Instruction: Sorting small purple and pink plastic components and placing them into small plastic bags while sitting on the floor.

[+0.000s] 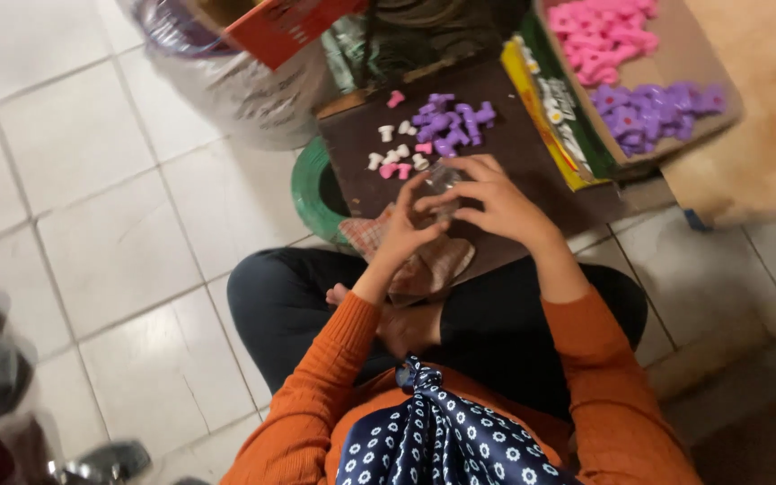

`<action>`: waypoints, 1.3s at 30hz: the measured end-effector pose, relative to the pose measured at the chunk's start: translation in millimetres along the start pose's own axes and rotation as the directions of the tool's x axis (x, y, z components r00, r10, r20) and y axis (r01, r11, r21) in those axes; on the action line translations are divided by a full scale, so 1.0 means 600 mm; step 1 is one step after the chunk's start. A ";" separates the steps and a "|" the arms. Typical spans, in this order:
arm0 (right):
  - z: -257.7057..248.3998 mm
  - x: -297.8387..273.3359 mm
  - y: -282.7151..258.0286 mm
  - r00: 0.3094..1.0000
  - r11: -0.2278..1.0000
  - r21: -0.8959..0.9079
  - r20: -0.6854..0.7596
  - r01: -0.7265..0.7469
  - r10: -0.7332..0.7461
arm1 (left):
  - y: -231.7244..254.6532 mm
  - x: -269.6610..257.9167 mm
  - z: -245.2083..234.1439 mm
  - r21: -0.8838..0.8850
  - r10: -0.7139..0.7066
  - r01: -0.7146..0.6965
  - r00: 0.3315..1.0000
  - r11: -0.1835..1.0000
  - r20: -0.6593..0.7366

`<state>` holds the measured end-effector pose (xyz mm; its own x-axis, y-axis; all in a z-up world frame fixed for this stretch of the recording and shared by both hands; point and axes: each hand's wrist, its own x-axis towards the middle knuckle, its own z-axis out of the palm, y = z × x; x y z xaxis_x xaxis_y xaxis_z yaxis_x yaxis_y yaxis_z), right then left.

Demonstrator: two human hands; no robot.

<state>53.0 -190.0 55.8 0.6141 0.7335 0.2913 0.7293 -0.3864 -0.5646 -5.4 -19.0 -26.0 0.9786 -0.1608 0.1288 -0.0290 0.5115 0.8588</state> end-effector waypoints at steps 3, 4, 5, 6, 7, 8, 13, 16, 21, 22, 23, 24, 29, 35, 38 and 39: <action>-0.003 0.001 -0.005 0.998 0.995 0.094 -0.054 0.031 -0.026 | 0.020 -0.003 0.000 0.070 -0.064 0.059 0.995 0.996 0.072; -0.002 -0.003 -0.007 0.997 0.996 0.085 -0.073 0.012 -0.006 | 0.020 0.001 0.002 0.071 -0.076 0.070 0.992 0.995 0.098; 0.003 -0.005 -0.011 0.998 0.996 0.080 -0.055 -0.031 0.035 | 0.021 0.000 0.001 0.052 -0.065 0.061 0.994 0.997 0.090; 0.010 -0.005 -0.017 0.996 0.994 0.076 -0.036 -0.074 0.077 | 0.023 -0.001 -0.002 0.033 -0.055 0.052 0.995 0.998 0.081; 0.005 -0.006 -0.023 0.996 0.994 0.077 -0.046 -0.079 0.082 | 0.033 0.000 0.004 0.038 -0.060 0.057 0.994 0.998 0.089; 0.001 -0.007 -0.029 0.995 0.992 0.097 -0.056 -0.074 0.080 | 0.043 0.001 0.008 0.025 -0.056 0.053 0.993 0.998 0.105; -0.004 -0.014 -0.029 0.996 0.988 0.149 -0.075 -0.040 0.052 | 0.036 -0.003 0.005 -0.019 -0.053 0.056 0.987 0.998 0.152; 0.010 -0.018 -0.025 0.993 0.993 0.082 -0.073 -0.088 0.094 | 0.049 -0.003 0.012 0.027 -0.025 0.021 0.989 0.999 0.144; 0.030 -0.017 -0.015 0.941 0.903 -0.402 -0.339 -0.150 0.006 | 0.024 0.002 -0.004 0.439 0.210 -0.205 0.977 0.875 0.039; 0.041 -0.022 -0.008 0.942 0.904 -0.399 -0.335 -0.152 0.010 | 0.026 -0.004 -0.001 0.438 0.205 -0.200 0.978 0.876 0.035; 0.050 -0.019 0.002 0.939 0.865 -0.475 -0.343 -0.164 -0.010 | 0.032 -0.002 -0.001 0.559 0.238 -0.210 0.971 0.802 0.022; 0.059 -0.015 0.011 0.937 0.819 -0.546 -0.349 -0.177 -0.030 | 0.038 0.001 -0.002 0.669 0.273 -0.212 0.962 0.712 0.015; 0.093 -0.030 0.009 0.977 0.838 -0.522 -0.205 -0.162 0.061 | 0.005 -0.004 -0.020 0.767 0.265 -0.200 0.963 0.610 0.040; 0.084 -0.024 -0.003 0.956 0.982 -0.105 -0.267 -0.155 0.122 | -0.033 -0.006 -0.036 0.772 0.227 0.005 0.954 0.636 -0.194; 0.087 -0.018 0.001 0.918 0.981 0.095 -0.345 -0.172 0.194 | -0.033 -0.006 -0.033 0.716 0.220 0.014 0.947 0.698 -0.232; 0.088 -0.016 -0.001 0.902 0.971 0.155 -0.367 -0.179 0.225 | -0.030 -0.009 -0.032 0.689 0.210 -0.002 0.953 0.725 -0.218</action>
<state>30.6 -167.3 12.4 0.8293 0.3694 0.4194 0.5516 -0.4202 -0.7206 -6.2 -11.1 -51.7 0.9710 0.1384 0.1950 -0.1637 -0.2099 0.9639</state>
